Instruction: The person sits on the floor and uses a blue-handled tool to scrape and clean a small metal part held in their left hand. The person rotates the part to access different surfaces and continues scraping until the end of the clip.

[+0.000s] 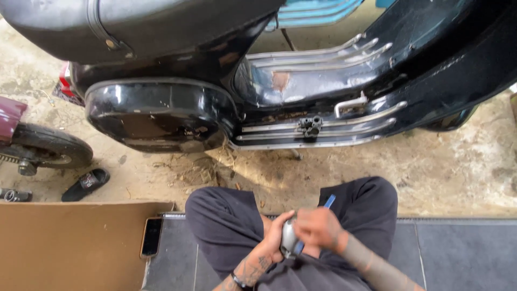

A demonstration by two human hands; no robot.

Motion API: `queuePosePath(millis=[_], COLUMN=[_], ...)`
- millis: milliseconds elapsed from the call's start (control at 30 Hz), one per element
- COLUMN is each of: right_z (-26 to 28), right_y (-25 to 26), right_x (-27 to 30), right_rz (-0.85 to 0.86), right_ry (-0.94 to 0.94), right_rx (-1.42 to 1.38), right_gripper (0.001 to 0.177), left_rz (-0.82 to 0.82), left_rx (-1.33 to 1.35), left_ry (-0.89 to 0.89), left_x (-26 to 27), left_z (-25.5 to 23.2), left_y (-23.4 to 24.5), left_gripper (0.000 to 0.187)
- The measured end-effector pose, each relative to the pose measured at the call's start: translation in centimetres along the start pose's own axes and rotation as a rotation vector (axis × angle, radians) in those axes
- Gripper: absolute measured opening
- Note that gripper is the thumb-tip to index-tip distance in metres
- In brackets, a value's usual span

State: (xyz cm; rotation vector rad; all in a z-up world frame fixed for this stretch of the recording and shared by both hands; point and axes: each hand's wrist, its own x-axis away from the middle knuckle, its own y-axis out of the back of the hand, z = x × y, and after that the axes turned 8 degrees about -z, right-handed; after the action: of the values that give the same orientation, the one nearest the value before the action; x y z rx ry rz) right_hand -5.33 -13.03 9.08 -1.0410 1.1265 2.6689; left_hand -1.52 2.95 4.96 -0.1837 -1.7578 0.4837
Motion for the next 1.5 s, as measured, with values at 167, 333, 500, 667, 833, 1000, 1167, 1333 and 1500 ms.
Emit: queuePosePath(millis=[167, 333, 500, 667, 833, 1000, 1167, 1333, 1500], right_z=[-2.1, -3.6, -0.7, 1.3, -1.2, -1.1, -1.8, -2.6, -1.6], right_y=[-0.3, 0.3, 0.2, -0.1, 1.0, 2.2, 1.6, 0.8, -0.2], right_x=[1.4, 1.4, 1.2, 0.1, -1.7, -2.9, -2.4, -2.0, -0.7], right_rz=[0.001, 0.167, -0.084, -0.071, -0.103, -0.089, -0.092, -0.132, -0.219], right_ry=[-0.219, -0.119, -0.458, -0.339, -0.134, -0.036, 0.08, -0.161, -0.4], right_rx=[0.142, -0.145, -0.015, -0.068, 0.073, 0.099, 0.275, 0.118, -0.248], right_gripper=[0.044, 0.076, 0.051, 0.05, 0.044, 0.047, 0.052, 0.053, 0.05], left_rz=[0.013, 0.091, 0.116, 0.113, -0.137, 0.133, 0.179, 0.278, 0.328], left_rx=[-0.134, -0.096, -0.246, -0.202, -0.445, -0.423, -0.379, -0.499, -0.539], left_ry=[-0.018, -0.064, -0.07, -0.142, -0.246, -0.343, -0.382, -0.475, -0.488], left_x=[0.5, 0.6, 3.4, 0.5, 8.7, 3.5, 2.1, -0.1, 0.5], left_z=[0.4, 1.2, -0.2, 3.1, -0.9, -0.1, 0.6, 1.1, 0.3], left_y=[-0.1, 0.6, -0.7, 0.5, -6.8, -3.0, -0.7, 2.3, 1.4], left_gripper=[0.036, 0.044, 0.068, 0.066, 0.082, 0.068, 0.07, 0.074, 0.082])
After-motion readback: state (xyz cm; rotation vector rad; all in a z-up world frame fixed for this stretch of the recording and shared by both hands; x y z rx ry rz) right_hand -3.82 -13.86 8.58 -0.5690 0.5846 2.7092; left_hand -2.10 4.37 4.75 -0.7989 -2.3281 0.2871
